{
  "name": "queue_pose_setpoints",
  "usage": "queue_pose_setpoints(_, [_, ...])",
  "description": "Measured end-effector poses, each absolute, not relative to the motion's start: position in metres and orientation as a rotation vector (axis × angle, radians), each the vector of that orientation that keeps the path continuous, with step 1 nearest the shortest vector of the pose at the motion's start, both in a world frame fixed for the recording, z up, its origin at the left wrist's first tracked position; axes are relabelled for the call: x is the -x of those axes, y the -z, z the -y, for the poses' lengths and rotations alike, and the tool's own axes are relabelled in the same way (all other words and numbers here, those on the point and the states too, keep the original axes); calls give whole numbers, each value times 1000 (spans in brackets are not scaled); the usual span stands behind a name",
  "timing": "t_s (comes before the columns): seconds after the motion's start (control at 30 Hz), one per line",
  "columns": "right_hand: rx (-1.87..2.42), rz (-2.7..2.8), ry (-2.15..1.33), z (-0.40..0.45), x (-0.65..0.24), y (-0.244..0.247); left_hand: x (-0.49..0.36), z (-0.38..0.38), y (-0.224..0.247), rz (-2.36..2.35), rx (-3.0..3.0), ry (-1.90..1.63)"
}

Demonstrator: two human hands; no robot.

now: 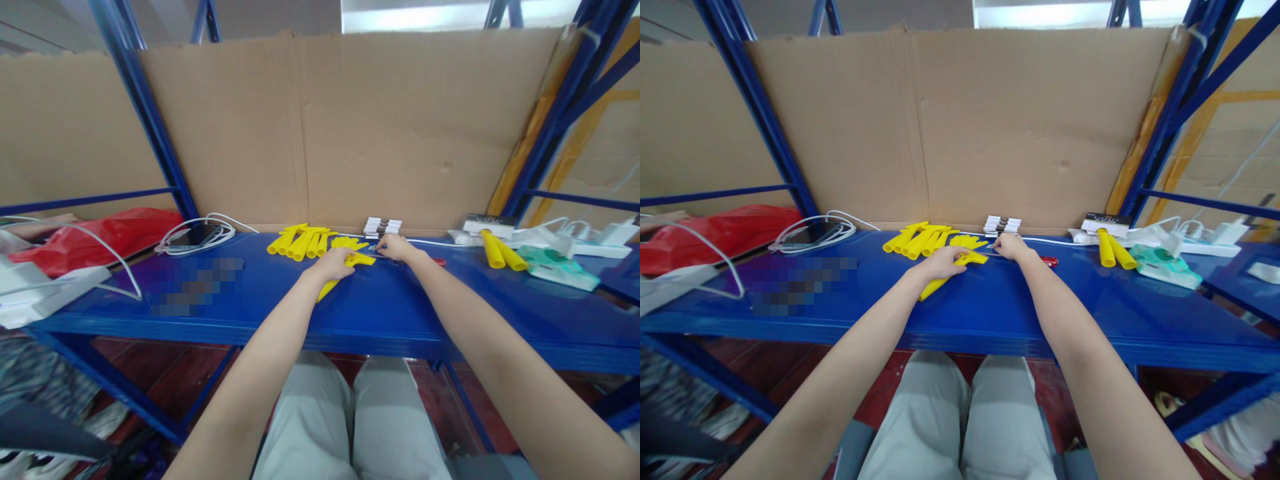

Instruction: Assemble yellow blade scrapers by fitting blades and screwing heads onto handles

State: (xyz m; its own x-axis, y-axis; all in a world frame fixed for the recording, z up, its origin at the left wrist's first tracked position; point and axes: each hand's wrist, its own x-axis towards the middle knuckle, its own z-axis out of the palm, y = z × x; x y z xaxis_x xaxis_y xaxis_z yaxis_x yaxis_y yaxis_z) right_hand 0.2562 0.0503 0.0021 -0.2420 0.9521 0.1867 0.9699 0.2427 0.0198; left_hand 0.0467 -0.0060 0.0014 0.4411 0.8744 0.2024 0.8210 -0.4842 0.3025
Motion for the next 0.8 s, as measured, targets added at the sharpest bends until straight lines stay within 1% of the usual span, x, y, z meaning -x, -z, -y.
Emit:
queue_pose_setpoints(0.27, [1970, 2319, 109, -49, -252, -6, -49, 9, -3, -1513, -2579, -446])
queue_pose_setpoints(0.47, [1979, 2352, 38, -47, -254, -6, -53, 17, -3, -1572, -2697, -420])
queue_pose_setpoints(0.8, [1963, 2361, 23, -41, -260, -5, -54, 20, -3, -1459, -2842, -543])
